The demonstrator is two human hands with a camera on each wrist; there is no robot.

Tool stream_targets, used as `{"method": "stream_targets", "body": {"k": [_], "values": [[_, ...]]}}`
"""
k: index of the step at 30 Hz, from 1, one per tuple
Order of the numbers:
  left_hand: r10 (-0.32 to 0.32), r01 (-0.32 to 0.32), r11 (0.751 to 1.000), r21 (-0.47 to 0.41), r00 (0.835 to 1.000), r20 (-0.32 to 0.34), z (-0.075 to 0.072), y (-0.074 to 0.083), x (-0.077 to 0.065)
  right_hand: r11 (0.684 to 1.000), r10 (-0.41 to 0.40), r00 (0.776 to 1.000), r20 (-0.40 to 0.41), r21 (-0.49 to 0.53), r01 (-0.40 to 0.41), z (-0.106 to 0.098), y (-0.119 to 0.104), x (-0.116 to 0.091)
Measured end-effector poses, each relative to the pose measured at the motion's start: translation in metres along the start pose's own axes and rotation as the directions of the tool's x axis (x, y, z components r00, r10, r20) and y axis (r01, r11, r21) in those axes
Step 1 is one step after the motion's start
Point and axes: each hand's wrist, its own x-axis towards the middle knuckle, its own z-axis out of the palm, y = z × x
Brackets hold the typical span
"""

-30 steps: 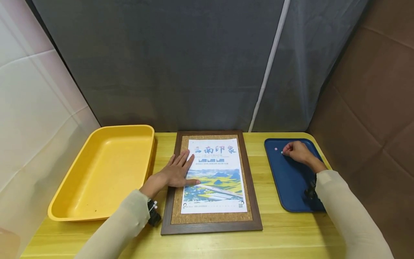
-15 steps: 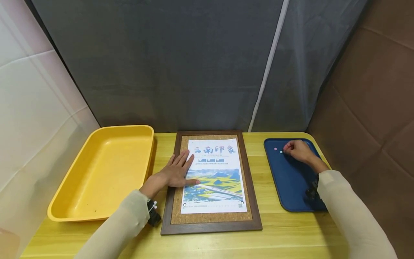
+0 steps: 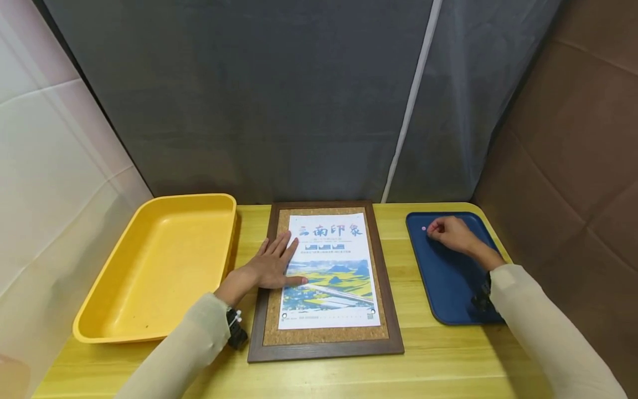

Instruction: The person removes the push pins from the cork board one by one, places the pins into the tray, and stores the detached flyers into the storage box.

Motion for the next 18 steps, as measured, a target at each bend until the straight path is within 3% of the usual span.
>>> {"method": "stream_targets", "body": {"k": [18], "values": [[-0.007,0.007,1.0,-0.003,1.0,0.012,0.003,-0.002,0.003,0.988,-0.157,0.986,0.064,-0.003,0.157,0.017,-0.035,-0.008]]}}
